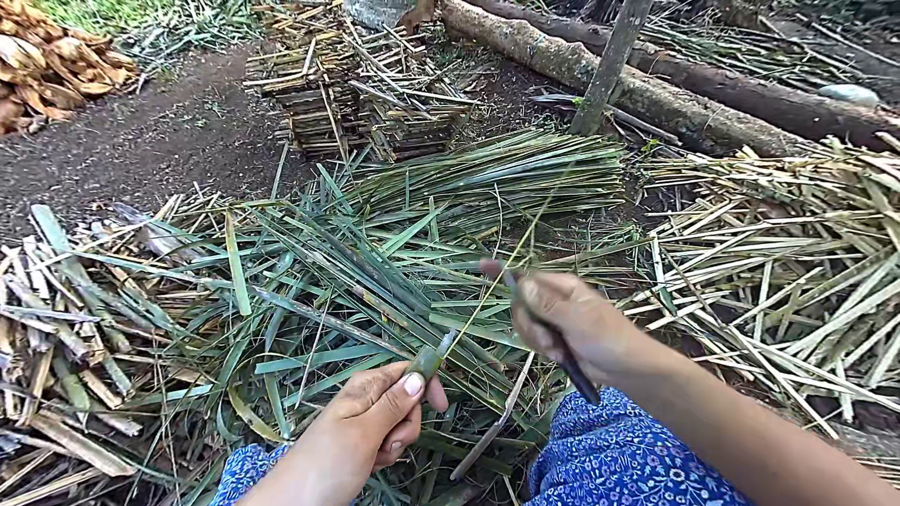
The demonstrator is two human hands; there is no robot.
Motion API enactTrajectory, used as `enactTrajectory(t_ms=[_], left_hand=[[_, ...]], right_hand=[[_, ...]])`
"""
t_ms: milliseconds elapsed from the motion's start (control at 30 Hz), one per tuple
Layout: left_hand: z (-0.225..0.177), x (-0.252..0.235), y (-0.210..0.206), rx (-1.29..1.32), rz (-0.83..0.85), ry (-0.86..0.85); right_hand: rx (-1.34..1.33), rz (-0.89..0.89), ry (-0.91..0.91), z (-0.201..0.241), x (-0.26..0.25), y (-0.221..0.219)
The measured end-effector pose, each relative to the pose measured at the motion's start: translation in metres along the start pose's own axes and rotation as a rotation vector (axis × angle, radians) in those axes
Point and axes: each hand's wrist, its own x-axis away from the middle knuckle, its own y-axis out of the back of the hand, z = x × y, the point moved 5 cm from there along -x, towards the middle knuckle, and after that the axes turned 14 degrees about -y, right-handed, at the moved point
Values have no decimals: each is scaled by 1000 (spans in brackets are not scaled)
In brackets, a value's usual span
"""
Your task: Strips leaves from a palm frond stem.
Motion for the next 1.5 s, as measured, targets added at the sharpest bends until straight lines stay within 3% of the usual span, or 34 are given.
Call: enactTrajectory(t_ms=[67, 133, 333, 433, 533, 733, 967, 1033, 1233, 1300, 1367, 1500], left_hand=[[1, -1, -1, -89, -15, -20], [1, -1, 1, -198, -30, -69], [-4, 7, 24, -638, 32, -252], [-5, 5, 31, -941, 67, -215], [-6, 2, 28, -1141, -15, -204], [-19, -11, 11, -1204, -238, -525], [-30, -9, -5, -1210, -276, -685], [-31, -6, -5, -1202, -266, -714], [-33, 3, 1, -1286, -288, -719], [-33, 4, 2, -1320, -295, -715], [-32, 5, 3, -1356, -303, -705], [-33, 5, 1, -1377, -282, -692]], right_hand=[[87, 156, -74, -8, 0, -20], [87, 149, -84, -10, -2, -19], [-229, -386, 181, 12, 0, 76], [-292, -472, 238, 12, 6, 86], [-204, -445, 243, 12, 6, 69], [-3, -233, 222, 2, 1, 18], [144, 5, 179, -7, 7, -25], [125, -20, 189, -4, 8, -19], [-158, -420, 237, 17, 10, 49], [-184, -448, 222, 16, 11, 52], [-123, -344, 185, 12, 10, 37], [28, 26, -7, -2, 8, -11]])
